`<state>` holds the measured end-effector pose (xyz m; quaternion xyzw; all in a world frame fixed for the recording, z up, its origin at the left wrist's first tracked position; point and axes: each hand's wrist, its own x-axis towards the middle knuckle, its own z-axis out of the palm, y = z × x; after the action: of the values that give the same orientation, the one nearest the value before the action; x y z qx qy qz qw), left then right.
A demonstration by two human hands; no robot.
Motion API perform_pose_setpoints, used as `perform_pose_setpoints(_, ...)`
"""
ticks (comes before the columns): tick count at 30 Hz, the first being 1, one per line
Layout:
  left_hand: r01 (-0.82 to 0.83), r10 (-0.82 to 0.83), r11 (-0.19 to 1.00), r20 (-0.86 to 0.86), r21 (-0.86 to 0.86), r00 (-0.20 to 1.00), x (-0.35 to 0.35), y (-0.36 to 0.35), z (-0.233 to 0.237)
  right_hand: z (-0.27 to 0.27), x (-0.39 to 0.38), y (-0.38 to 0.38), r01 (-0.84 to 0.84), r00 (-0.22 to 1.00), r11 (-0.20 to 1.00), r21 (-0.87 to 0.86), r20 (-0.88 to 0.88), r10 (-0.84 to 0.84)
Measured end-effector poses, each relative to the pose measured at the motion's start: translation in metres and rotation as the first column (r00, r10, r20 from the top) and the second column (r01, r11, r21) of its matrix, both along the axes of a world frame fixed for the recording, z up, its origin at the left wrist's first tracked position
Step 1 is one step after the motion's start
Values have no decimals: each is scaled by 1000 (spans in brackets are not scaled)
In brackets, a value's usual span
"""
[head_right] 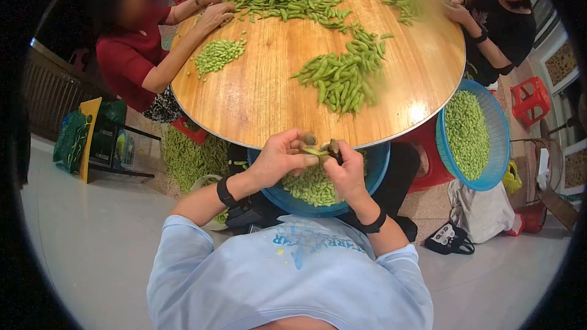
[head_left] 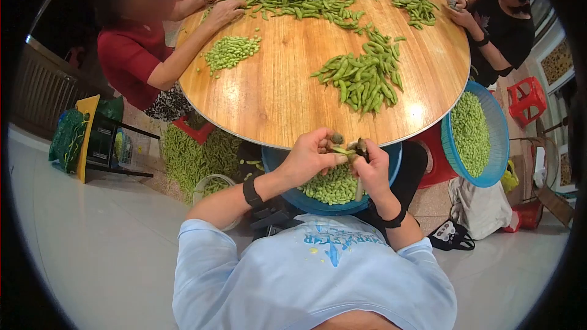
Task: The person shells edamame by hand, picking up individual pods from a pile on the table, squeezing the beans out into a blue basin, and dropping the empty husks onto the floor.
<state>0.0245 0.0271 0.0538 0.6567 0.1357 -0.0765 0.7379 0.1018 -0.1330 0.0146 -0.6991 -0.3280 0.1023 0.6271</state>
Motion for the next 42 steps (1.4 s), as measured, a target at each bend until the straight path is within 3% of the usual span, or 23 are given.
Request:
perform_pose_setpoints(1,-65,76,988,73,-142,994,-1,-3,-3,0,0,0,-20,936,993,112,-348,58)
perform_pose_setpoints(2,-115,159,951,135,-286,978,-1,-5,-8,0,0,-1,-1,753,975,223,-642,147)
perform_pose_setpoints(4,-73,108,964,123,-257,987,-3,-3,-18,1,-7,2,33,695,958,286,-696,184)
perform_pose_setpoints(7,-86,96,995,337,-45,937,-2,-1,-28,3,-13,6,80,583,940,331,-781,225)
perform_pose_setpoints(10,-28,82,989,385,-143,919,-7,-10,-20,3,-15,7,66,629,944,323,-748,212)
perform_pose_setpoints(11,-32,28,999,403,3,915,-8,-5,-31,3,-15,7,61,615,939,339,-753,233)
perform_pose_setpoints(15,-121,21,974,456,191,890,-4,2,-24,8,-16,3,-16,657,958,287,-719,227)
perform_pose_setpoints(17,-121,135,990,213,-73,968,-5,3,-12,1,-9,-5,-166,807,979,121,-554,205)
perform_pose_setpoints(18,-105,120,991,208,-81,971,-4,5,-7,-4,-8,-7,-149,808,982,114,-559,187)
perform_pose_setpoints(20,-143,149,989,159,-48,976,-6,12,-2,-17,-8,-8,-171,984,985,-23,-60,169)
perform_pose_setpoints(21,-127,134,990,148,-56,980,-6,15,-4,-20,-7,-9,-212,977,977,-26,-20,212)
perform_pose_setpoints(22,-122,126,991,99,-51,987,-8,17,-6,-11,-9,-11,-200,980,979,-31,-31,199)
perform_pose_setpoints(24,-112,114,993,51,-43,992,-6,17,-9,12,-11,-14,-258,882,966,0,-408,236)
perform_pose_setpoints(26,-128,129,991,22,-38,991,-7,14,-9,5,-13,-16,-271,842,961,49,-472,261)
perform_pose_setpoints(28,-112,112,991,-3,-74,994,-7,14,-13,1,-16,-12,-260,739,929,264,-565,367)
perform_pose_setpoints(34,-62,62,992,-10,-112,998,-7,15,-22,-4,-14,-6,-252,554,877,410,-682,478)
perform_pose_setpoints(42,-64,61,997,88,36,994,-9,11,-24,-5,-18,-5,-239,605,883,403,-649,461)
